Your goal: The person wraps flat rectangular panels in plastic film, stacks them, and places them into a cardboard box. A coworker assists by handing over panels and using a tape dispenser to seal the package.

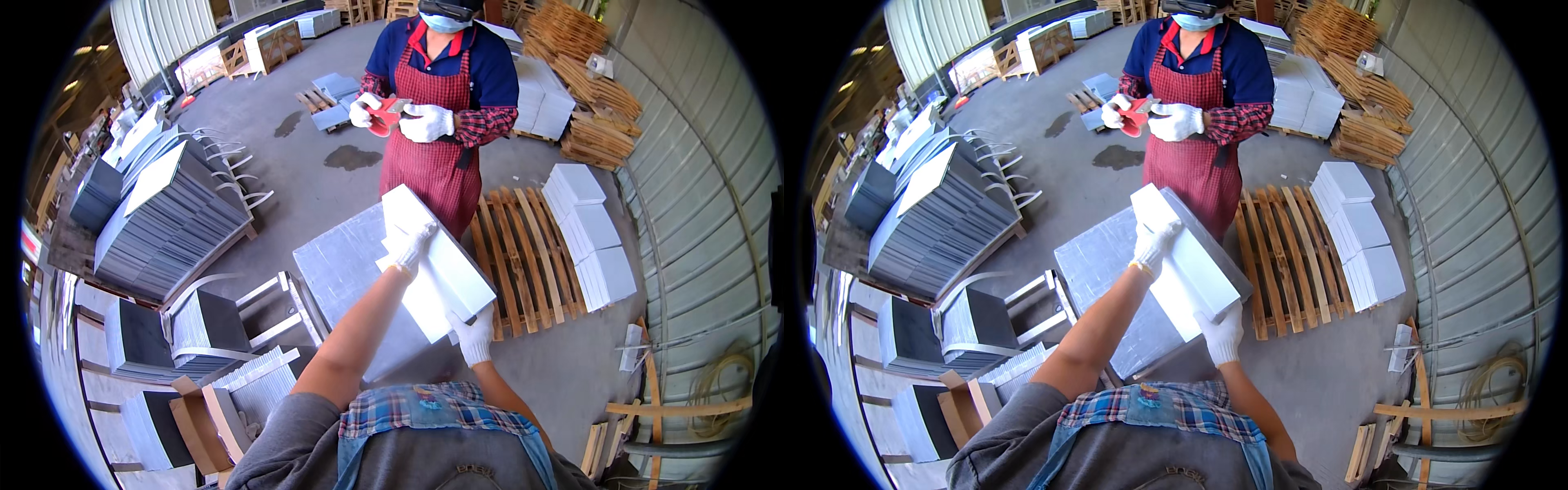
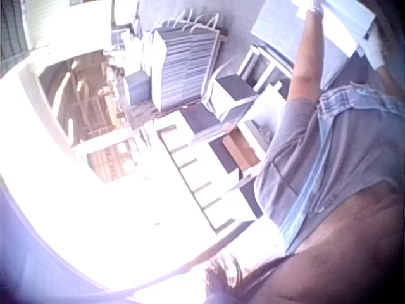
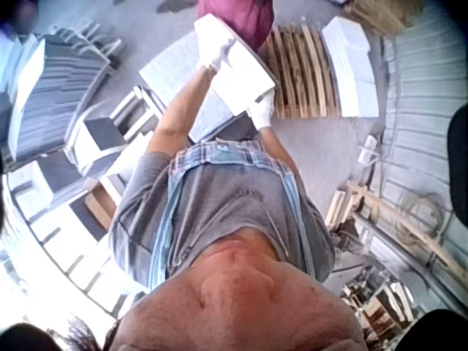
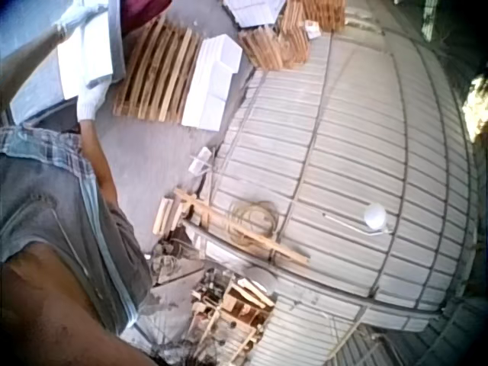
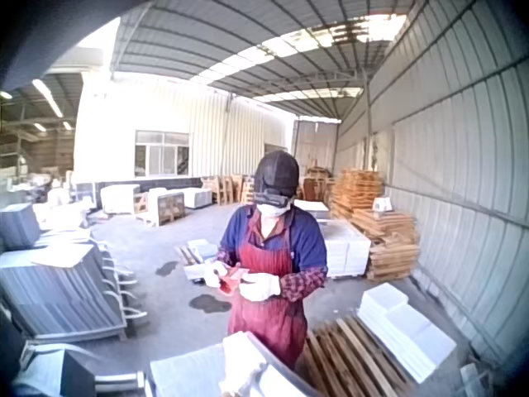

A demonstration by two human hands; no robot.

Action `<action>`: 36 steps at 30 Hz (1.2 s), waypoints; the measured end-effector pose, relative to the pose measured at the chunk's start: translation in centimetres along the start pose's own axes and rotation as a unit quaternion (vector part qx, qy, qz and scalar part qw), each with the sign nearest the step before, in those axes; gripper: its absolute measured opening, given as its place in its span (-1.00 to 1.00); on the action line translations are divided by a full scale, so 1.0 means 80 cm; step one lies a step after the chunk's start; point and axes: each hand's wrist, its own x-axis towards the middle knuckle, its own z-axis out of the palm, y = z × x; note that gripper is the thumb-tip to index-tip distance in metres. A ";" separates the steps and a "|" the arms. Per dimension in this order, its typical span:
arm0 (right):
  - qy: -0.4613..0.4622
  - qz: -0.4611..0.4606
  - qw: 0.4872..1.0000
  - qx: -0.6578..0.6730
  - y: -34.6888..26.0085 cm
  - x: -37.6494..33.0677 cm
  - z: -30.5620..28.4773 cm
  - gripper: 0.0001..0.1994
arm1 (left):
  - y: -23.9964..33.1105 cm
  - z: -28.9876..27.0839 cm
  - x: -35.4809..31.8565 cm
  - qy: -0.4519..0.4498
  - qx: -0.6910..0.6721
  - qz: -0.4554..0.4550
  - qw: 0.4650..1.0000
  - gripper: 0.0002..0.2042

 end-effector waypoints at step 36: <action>-0.089 0.109 0.990 -0.023 0.098 0.002 0.046 -0.23 | -0.083 -0.014 0.071 0.064 0.063 0.255 0.963 -0.67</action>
